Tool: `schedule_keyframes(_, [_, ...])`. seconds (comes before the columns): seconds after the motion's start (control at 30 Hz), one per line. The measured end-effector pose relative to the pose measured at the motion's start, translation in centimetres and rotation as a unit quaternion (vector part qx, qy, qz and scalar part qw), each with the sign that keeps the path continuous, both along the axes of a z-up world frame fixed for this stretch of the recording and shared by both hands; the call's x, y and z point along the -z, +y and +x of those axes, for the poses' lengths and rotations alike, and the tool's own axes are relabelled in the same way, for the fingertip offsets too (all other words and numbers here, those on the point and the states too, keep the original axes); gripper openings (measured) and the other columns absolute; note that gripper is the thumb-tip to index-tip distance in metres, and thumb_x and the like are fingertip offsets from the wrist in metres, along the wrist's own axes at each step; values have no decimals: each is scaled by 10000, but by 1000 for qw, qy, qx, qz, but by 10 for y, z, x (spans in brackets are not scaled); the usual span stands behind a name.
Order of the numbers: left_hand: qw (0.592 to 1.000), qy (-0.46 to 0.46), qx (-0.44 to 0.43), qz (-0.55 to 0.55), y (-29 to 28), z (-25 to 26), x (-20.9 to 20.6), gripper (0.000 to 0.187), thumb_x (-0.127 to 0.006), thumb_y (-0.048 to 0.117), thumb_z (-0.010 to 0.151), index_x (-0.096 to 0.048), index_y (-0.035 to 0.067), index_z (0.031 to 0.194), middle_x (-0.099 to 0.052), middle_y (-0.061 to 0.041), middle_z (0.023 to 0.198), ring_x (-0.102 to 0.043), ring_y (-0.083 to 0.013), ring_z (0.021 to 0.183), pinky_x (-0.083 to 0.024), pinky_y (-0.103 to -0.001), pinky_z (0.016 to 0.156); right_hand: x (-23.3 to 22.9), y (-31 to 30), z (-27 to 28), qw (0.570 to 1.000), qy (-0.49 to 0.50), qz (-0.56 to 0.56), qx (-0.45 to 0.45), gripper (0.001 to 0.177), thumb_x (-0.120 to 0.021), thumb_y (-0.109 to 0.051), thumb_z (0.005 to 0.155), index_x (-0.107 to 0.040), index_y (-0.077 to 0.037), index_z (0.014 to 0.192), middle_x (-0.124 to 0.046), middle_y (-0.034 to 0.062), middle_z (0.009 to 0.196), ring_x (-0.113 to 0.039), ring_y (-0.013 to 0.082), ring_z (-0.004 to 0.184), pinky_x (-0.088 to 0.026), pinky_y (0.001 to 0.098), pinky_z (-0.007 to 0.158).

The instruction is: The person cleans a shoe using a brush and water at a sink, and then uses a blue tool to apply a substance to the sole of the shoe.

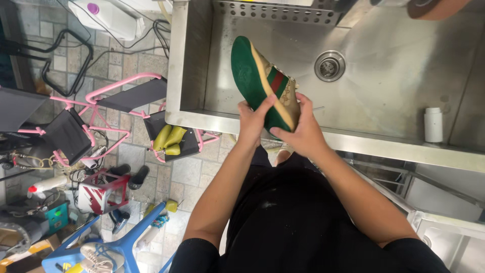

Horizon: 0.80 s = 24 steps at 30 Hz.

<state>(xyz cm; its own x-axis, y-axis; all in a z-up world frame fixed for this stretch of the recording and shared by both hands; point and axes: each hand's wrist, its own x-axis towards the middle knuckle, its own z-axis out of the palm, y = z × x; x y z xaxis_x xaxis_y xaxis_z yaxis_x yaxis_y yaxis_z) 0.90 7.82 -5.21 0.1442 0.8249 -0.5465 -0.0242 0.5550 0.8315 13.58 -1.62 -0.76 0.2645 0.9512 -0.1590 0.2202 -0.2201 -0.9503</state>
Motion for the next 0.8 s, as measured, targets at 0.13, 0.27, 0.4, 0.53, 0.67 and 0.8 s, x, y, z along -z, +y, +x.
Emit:
schedule_keyframes(0.13, [991, -133, -1, -5, 49, -40, 27, 706, -585, 562, 963, -461, -44, 1304, -635, -171, 1231, -659, -254, 1083, -539, -409, 902, 28, 26, 2, 930, 362, -8, 62, 741, -756, -126, 841, -301, -33, 1417, -529, 182, 1368, -559, 265, 1252, -497, 457, 1034])
schedule_keyframes(0.27, [954, -288, 19, -79, 143, -60, 55, 793, -377, 748, 1061, -520, 105, 1503, -630, -166, 1188, -586, -266, 992, -440, -395, 817, 43, 54, -19, 875, 466, -50, 122, 623, -701, -132, 860, -367, -35, 1377, -552, 158, 1329, -575, 248, 1220, -492, 448, 1032])
schedule_keyframes(0.4, [905, -366, 42, -211, 219, -56, 68, 827, -374, 727, 954, -562, 35, 1366, -663, -171, 1256, -664, -315, 1124, -548, -475, 982, 43, 99, -58, 839, 516, -28, 167, 615, -718, -173, 867, -379, -24, 1359, -549, 163, 1307, -564, 258, 1210, -479, 449, 1043])
schedule_keyframes(0.53, [896, -365, 68, -245, 272, -43, 88, 748, -386, 674, 1006, -593, 37, 1336, -671, -187, 1208, -666, -332, 1087, -568, -475, 940, 39, 144, -79, 849, 484, -11, 213, 634, -722, -203, 853, -382, -29, 1359, -546, 158, 1316, -553, 245, 1222, -460, 428, 1057])
schedule_keyframes(0.67, [877, -363, 87, -303, 316, -20, 112, 644, -369, 531, 1038, -605, -6, 1302, -671, -220, 1204, -677, -364, 1082, -579, -496, 953, 30, 185, -80, 837, 468, -31, 283, 624, -703, -254, 874, -381, -5, 1347, -527, 167, 1295, -540, 246, 1195, -451, 415, 1026])
schedule_keyframes(0.8, [894, -309, 115, -303, 348, 0, 117, 634, -364, 545, 1061, -590, -2, 1291, -664, -203, 1201, -669, -338, 1070, -568, -487, 948, 20, 231, -72, 835, 445, -48, 320, 614, -690, -293, 887, -384, 14, 1322, -526, 182, 1280, -547, 251, 1191, -477, 404, 1016])
